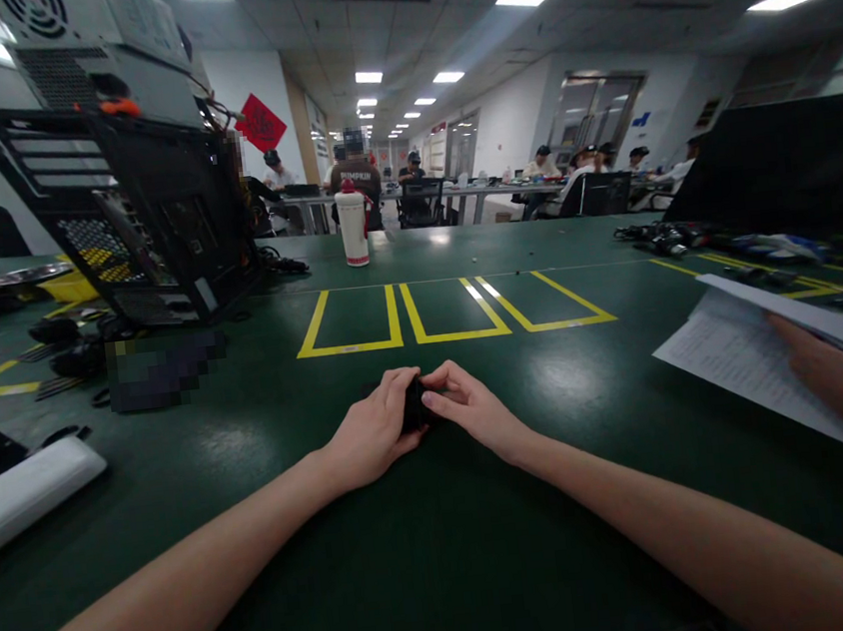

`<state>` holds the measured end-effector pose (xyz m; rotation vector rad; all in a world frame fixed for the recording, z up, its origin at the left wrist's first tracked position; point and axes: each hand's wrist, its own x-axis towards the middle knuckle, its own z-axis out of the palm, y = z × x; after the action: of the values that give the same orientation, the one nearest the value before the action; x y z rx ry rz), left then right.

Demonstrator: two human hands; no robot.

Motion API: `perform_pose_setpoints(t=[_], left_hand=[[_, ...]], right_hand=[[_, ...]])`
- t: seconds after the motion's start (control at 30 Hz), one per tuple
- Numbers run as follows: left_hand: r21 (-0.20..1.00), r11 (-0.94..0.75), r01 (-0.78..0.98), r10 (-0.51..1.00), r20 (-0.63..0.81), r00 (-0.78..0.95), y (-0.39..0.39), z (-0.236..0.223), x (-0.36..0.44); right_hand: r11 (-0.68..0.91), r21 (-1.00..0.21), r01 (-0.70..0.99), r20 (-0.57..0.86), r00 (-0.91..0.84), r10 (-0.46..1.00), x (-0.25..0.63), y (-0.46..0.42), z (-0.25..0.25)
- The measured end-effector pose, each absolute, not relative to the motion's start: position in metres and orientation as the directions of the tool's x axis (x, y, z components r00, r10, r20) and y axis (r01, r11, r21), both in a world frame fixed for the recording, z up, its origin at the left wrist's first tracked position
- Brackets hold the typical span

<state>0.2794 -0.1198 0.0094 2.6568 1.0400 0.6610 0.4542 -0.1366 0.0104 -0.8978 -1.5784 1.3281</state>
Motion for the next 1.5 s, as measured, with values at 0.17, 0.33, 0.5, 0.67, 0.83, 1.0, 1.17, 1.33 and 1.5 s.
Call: perform_pose_setpoints(t=[0.17,0.33,0.5,0.67,0.83,1.0,1.17,1.33,1.5], left_hand=[[0.356,-0.728,0.586,0.684,0.333,0.649,-0.1193,0.0084,0.2795],[0.363,-0.725,0.585,0.687,0.329,0.648,-0.1203,0.0103,0.2793],[0.357,-0.730,0.583,0.682,0.325,0.655,-0.1210,0.0108,0.2798],[0.347,-0.730,0.588,0.683,0.351,0.641,-0.1197,0.0082,0.2807],[0.352,-0.733,0.582,0.679,0.341,0.650,-0.1200,0.0096,0.2803],[0.362,-0.725,0.586,0.688,0.330,0.647,-0.1208,0.0114,0.2797],[0.366,-0.726,0.583,0.686,0.320,0.654,-0.1205,0.0105,0.2791],[0.361,-0.731,0.580,0.682,0.342,0.646,-0.1186,0.0080,0.2794],[0.361,-0.724,0.587,0.688,0.325,0.649,-0.1202,0.0110,0.2792]], right_hand=[[0.159,-0.985,0.067,0.130,-0.319,0.939,0.4525,-0.1365,0.0122],[0.176,-0.983,0.059,0.140,-0.386,0.912,0.4552,-0.1360,0.0097],[0.207,-0.978,0.008,0.186,-0.403,0.896,0.4546,-0.1384,0.0100],[0.228,-0.974,0.011,0.212,-0.326,0.921,0.4507,-0.1373,0.0099],[0.174,-0.983,0.053,0.152,-0.288,0.945,0.4515,-0.1359,0.0091],[0.165,-0.986,0.029,0.144,-0.350,0.926,0.4531,-0.1380,0.0107],[0.181,-0.983,-0.017,0.175,-0.355,0.918,0.4515,-0.1409,0.0110],[0.183,-0.983,0.004,0.173,-0.304,0.937,0.4505,-0.1380,0.0080],[0.140,-0.987,0.075,0.113,-0.289,0.951,0.4522,-0.1347,0.0043]])
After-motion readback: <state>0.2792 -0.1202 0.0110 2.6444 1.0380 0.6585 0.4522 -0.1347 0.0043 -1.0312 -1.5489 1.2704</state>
